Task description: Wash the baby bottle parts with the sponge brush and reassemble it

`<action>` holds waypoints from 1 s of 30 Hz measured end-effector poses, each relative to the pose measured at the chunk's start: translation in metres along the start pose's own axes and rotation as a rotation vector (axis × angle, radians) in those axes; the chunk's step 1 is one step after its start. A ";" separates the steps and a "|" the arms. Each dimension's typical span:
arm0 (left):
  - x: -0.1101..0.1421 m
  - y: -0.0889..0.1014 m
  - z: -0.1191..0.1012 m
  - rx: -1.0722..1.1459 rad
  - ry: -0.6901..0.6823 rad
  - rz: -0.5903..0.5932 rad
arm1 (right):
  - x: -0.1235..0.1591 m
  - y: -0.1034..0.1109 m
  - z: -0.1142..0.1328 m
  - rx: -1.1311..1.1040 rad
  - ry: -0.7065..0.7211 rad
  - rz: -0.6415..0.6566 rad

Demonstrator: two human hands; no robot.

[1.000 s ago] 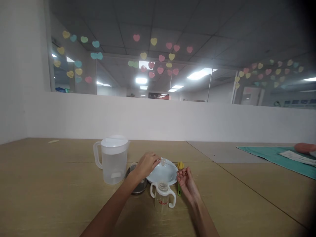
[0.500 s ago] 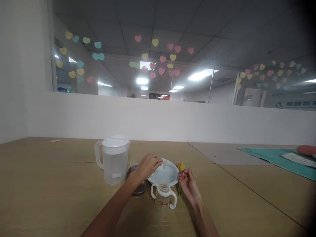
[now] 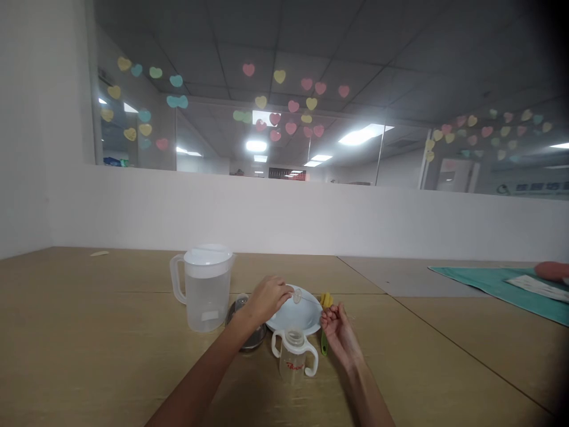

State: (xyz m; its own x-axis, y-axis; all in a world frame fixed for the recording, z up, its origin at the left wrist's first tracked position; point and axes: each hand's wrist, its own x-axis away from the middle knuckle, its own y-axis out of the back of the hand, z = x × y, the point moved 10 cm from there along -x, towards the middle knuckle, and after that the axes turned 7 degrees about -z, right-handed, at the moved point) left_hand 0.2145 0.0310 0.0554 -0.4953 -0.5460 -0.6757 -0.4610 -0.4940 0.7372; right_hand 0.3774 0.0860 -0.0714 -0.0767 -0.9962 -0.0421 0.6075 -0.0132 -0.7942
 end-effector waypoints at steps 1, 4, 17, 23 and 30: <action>0.000 0.001 0.000 0.000 0.003 0.000 | 0.000 0.000 0.000 0.000 0.000 0.000; 0.000 0.000 0.000 0.004 0.001 0.008 | -0.001 0.000 0.000 -0.009 -0.002 0.001; 0.002 -0.004 -0.007 -0.008 -0.012 0.020 | 0.000 0.004 -0.004 0.028 -0.003 -0.073; 0.000 -0.003 -0.008 0.019 -0.009 0.025 | 0.001 0.001 -0.002 0.089 0.003 -0.068; -0.001 0.005 -0.001 0.157 0.074 0.014 | 0.005 -0.006 -0.007 0.271 0.014 -0.043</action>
State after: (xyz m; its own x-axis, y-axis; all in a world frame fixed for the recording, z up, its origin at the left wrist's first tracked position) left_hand 0.2133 0.0283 0.0596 -0.4492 -0.6036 -0.6587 -0.5665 -0.3777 0.7324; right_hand 0.3674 0.0822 -0.0712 -0.1170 -0.9929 -0.0216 0.7927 -0.0803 -0.6042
